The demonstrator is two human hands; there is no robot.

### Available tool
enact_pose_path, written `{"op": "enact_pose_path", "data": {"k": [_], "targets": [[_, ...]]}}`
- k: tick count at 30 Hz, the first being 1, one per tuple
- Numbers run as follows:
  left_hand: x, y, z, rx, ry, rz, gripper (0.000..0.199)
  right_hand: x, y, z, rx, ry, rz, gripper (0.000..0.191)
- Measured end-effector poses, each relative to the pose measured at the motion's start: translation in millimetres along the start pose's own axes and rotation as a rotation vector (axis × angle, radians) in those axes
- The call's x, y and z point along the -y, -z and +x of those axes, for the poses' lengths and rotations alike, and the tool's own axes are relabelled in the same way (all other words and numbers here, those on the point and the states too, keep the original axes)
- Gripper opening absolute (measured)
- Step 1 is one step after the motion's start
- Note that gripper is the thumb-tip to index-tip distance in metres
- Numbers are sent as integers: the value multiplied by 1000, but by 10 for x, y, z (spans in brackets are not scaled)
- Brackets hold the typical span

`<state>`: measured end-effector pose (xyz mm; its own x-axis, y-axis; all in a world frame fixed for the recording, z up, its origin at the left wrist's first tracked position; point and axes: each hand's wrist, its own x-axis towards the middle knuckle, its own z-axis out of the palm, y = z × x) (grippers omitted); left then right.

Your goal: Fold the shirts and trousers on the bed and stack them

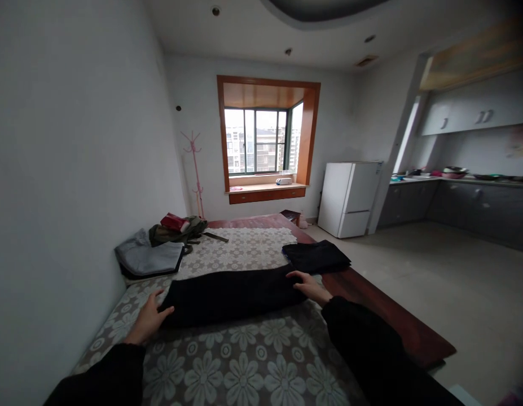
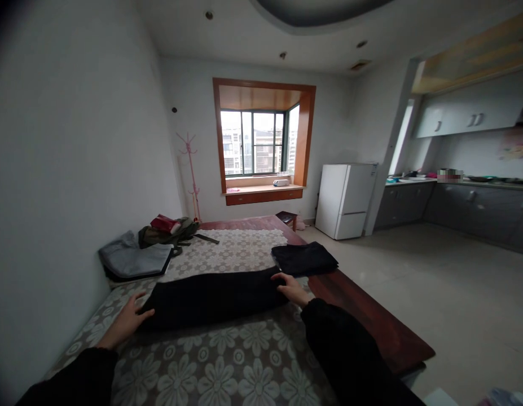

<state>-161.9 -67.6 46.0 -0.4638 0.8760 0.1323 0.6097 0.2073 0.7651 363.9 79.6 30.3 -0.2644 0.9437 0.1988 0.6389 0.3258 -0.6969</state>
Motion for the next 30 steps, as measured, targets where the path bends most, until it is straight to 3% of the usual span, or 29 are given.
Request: {"op": "enact_pose_path", "data": {"k": [4, 7, 10, 14, 19, 25, 30], "targets": [[143, 20, 143, 87, -59, 218, 41, -123, -99, 36, -3, -22, -139, 19], [62, -89, 345, 131, -181, 307, 41, -39, -71, 193, -58, 26, -345, 22], [-43, -266, 532, 179, -270, 383, 43, 67, -89, 371, -11, 107, -533, 32], [-107, -392, 652, 200, -305, 462, 31, 82, -172, 497, 21, 98, -547, 26], [-149, -316, 618, 182, -379, 443, 18, 41, -168, 522, -13, 159, -468, 17], [-336, -15, 340, 108, -429, 320, 27, 171, 182, 315, -45, 232, -231, 16], [-469, 487, -496, -9, -382, 111, 38, 378, 653, -514, -95, 273, 143, 21]]}}
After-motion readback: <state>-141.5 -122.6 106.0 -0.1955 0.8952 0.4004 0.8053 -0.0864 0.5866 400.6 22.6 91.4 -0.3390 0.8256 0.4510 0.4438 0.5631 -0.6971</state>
